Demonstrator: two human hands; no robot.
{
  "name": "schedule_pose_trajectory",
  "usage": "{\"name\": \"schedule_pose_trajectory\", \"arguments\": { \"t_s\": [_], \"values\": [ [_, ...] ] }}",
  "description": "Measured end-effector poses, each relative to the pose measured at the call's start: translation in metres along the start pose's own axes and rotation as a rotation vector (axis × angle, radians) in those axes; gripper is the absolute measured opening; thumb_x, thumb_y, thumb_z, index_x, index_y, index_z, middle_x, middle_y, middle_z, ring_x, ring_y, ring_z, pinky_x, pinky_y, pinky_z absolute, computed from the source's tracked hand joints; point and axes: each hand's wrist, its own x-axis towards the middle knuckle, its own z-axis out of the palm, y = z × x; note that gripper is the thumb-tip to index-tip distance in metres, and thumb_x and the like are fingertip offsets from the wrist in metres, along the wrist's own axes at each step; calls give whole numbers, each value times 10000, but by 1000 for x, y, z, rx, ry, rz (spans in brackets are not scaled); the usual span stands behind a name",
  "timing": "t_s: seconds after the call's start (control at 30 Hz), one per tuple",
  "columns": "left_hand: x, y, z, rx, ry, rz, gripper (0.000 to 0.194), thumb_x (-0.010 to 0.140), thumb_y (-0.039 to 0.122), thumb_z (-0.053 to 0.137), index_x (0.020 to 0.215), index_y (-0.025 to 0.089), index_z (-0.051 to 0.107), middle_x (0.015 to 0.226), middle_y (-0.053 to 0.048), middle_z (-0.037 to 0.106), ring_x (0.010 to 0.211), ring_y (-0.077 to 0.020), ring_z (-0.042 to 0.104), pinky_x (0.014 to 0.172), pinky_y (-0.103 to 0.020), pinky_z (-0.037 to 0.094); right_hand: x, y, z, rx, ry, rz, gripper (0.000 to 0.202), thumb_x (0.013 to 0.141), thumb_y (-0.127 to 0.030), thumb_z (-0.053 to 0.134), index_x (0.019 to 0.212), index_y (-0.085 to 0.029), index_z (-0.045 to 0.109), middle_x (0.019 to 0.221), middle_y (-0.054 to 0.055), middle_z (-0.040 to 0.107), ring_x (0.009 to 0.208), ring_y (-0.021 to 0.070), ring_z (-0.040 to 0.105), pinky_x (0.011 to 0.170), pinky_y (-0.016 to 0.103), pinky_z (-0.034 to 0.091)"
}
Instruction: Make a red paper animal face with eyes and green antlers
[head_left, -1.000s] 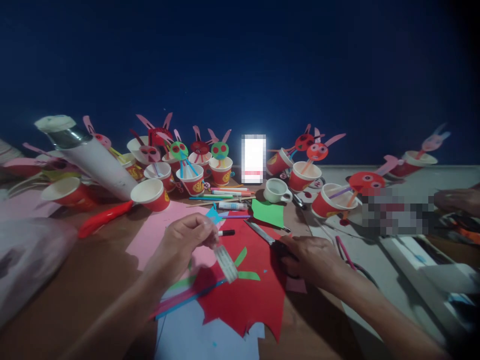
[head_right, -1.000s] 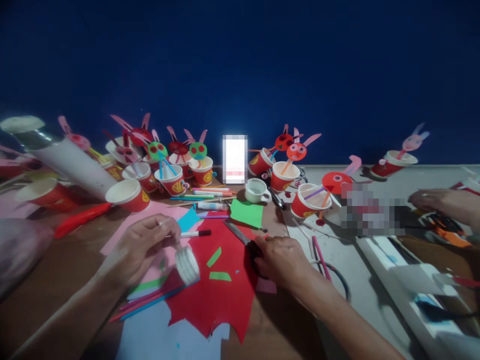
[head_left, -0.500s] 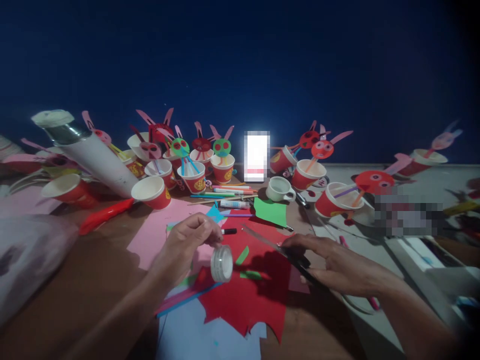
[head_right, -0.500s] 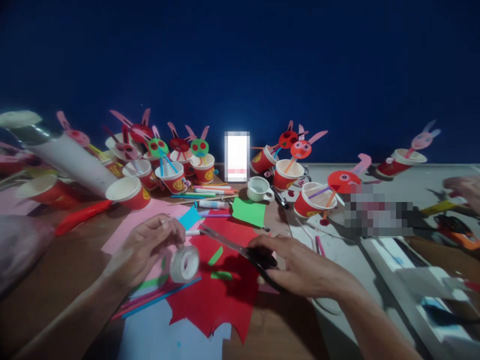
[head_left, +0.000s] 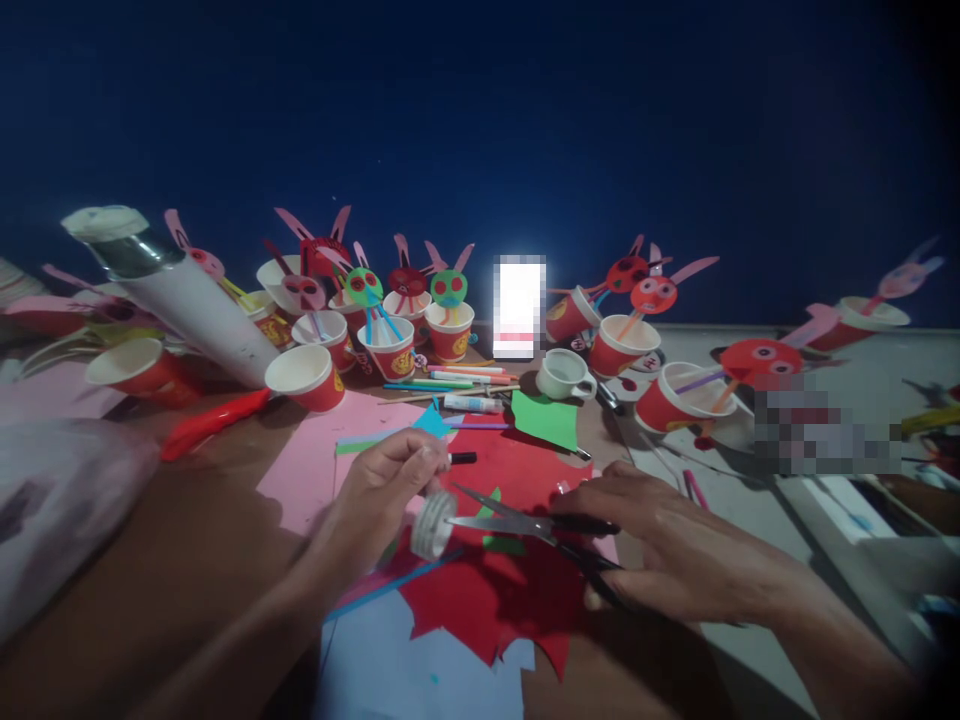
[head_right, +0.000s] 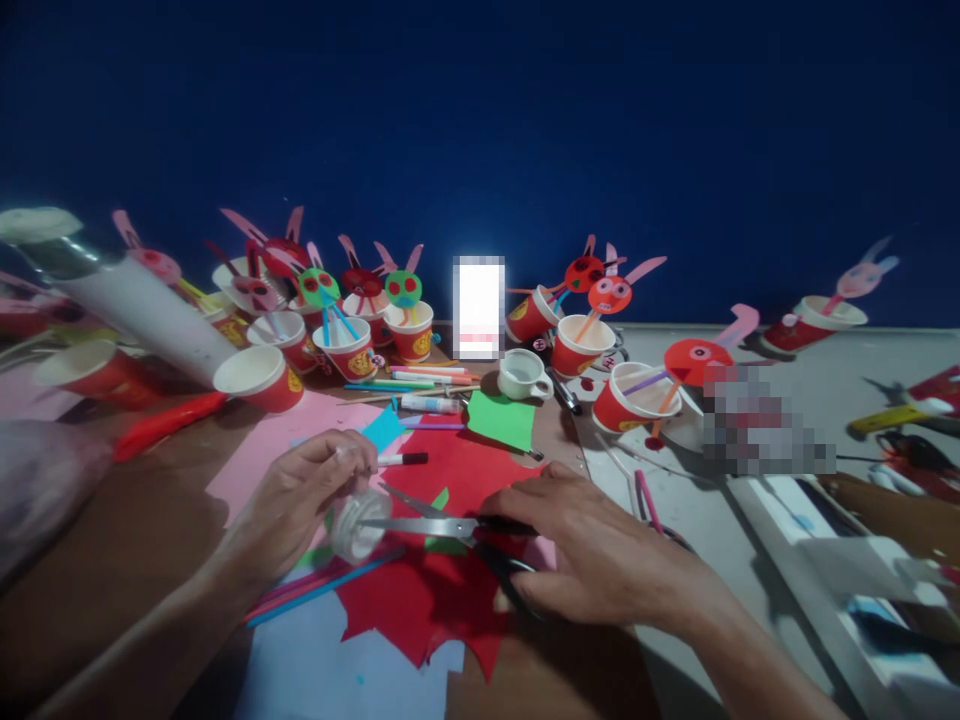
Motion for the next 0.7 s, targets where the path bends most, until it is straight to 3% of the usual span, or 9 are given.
{"name": "schedule_pose_trajectory", "arguments": {
  "t_s": [0.37,0.57,0.7],
  "values": [
    [-1,-1,2,-23,-50,39,215,866,328,529,719,176,565,793,3,532,711,-99,474,621,-199,380,3,-5,2,-21,14,-42,342,716,-157,562,1033,-284,579,1029,-15,637,943,183,526,862,291,323],
    [0,-2,-4,-124,-161,-165,226,838,377,563,750,170,589,929,2,531,579,-43,423,502,-171,340,5,-9,-2,-79,2,-23,260,727,-171,559,971,-255,591,957,1,653,900,191,546,873,313,305],
    [2,0,-5,-147,-227,-250,231,827,390,576,815,163,618,900,-16,577,540,-29,411,475,-156,300,7,-11,-3,-80,-13,-41,308,718,-164,574,1002,-280,588,940,-22,655,878,180,547,887,310,291]
  ]
}}
